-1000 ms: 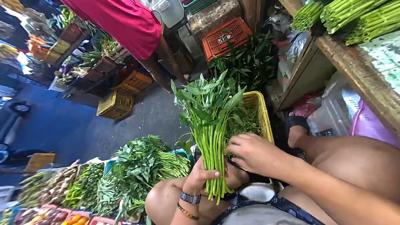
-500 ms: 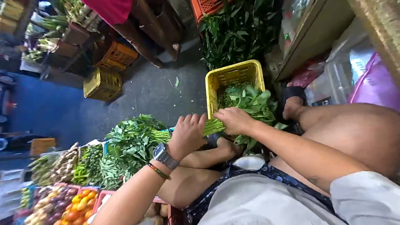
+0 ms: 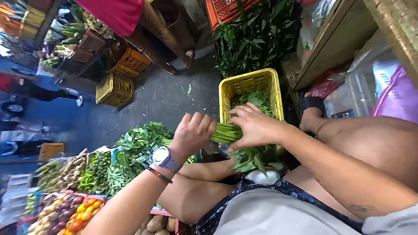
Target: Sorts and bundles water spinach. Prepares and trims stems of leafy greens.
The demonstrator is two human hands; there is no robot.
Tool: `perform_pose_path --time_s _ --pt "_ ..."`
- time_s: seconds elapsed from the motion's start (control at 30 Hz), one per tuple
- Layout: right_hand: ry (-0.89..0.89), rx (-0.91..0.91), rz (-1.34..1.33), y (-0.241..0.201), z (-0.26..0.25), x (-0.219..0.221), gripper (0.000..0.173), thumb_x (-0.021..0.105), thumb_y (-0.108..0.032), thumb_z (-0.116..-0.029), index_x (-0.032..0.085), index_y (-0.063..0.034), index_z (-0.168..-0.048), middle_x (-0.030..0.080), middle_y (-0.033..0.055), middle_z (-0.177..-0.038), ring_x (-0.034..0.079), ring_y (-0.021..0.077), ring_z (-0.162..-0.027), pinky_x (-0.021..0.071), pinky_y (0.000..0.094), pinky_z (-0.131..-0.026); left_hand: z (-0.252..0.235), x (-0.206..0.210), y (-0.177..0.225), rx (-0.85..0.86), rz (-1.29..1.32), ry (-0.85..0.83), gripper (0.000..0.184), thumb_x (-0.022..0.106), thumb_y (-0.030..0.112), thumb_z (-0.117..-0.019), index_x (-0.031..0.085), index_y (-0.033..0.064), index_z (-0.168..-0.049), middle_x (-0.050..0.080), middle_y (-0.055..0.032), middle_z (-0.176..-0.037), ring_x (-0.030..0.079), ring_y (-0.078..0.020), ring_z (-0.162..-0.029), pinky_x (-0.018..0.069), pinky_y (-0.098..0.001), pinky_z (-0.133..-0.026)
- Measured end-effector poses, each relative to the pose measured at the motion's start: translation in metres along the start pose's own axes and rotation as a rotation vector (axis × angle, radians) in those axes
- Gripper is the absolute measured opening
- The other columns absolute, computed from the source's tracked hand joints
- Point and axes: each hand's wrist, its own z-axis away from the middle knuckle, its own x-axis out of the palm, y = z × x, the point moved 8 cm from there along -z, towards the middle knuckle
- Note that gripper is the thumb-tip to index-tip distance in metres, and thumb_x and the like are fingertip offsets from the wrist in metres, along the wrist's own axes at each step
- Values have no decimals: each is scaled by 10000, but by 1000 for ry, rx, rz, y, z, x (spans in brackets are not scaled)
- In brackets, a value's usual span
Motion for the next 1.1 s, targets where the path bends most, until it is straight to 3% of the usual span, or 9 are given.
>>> perform_pose_path --time_s 0.07,0.13,0.23,0.3,0.37,0.5,0.63,0.9,1.1 --pt "4 -77 -237 -4 -4 -5 914 777 -729 -730 618 -135 -1406 530 87 -1508 452 256 -1424 304 514 -1214 -20 -12 23 114 -64 48 98 556 19 -960 624 18 -1031 621 -148 -891 614 -334 -821 445 -448 -647" --pt "-64 -148 -754 -1 -12 8 577 893 -274 -779 669 -87 -1277 713 45 -1182 666 122 -1086 550 356 -984 -44 -15 36 214 -77 66 99 537 66 -990 618 10 -991 619 -147 -900 606 -332 -846 439 -443 -656" --pt "-297 -63 -1212 8 -18 39 355 728 -21 -879 636 -13 -1222 727 137 -914 708 190 -758 616 345 -722 -64 -3 35 294 -31 54 130 521 -6 -981 643 14 -1020 640 -149 -948 608 -351 -959 454 -488 -768" --pt "-199 73 -1167 19 -16 28 313 731 -21 -858 667 -30 -1164 713 131 -864 688 202 -697 610 361 -670 -71 -2 25 243 -38 13 394 525 -17 -992 574 76 -1372 636 -196 -1263 548 -401 -1287 403 -621 -1071" --pt "14 194 -938 29 -10 -5 311 790 -119 -806 696 -82 -1100 725 86 -845 697 190 -699 607 401 -663 -82 -21 0 68 46 69 638 571 7 -989 420 234 -1566 480 -216 -1522 362 -414 -1480 201 -693 -1195" --pt "418 48 -742 36 13 -76 377 826 -245 -759 710 -118 -1094 727 12 -931 698 107 -846 615 382 -766 -59 -101 -78 -370 124 433 705 714 388 -926 443 206 -1551 420 -216 -1572 348 -439 -1468 242 -679 -1173" --pt "633 192 -665 74 12 -65 521 847 -192 -747 676 -126 -1235 737 81 -1007 718 200 -887 615 513 -775 9 -104 -108 -653 251 564 699 650 437 -979 429 79 -1536 415 -193 -1568 386 -349 -1463 331 -542 -1204" --pt "615 148 -827 81 -12 -82 449 843 -111 -800 668 -23 -1205 725 129 -1040 707 201 -954 603 441 -879 38 -59 -73 -546 389 578 425 710 265 -936 651 -43 -1222 574 -339 -1312 521 -446 -1310 423 -535 -1117" --pt "767 210 -994 89 10 -75 433 786 -120 -870 626 27 -1244 701 186 -1063 690 236 -924 596 431 -799 -73 -124 66 -76 954 580 206 719 238 -944 721 159 -1134 719 -32 -1071 660 -133 -1051 539 -320 -933"
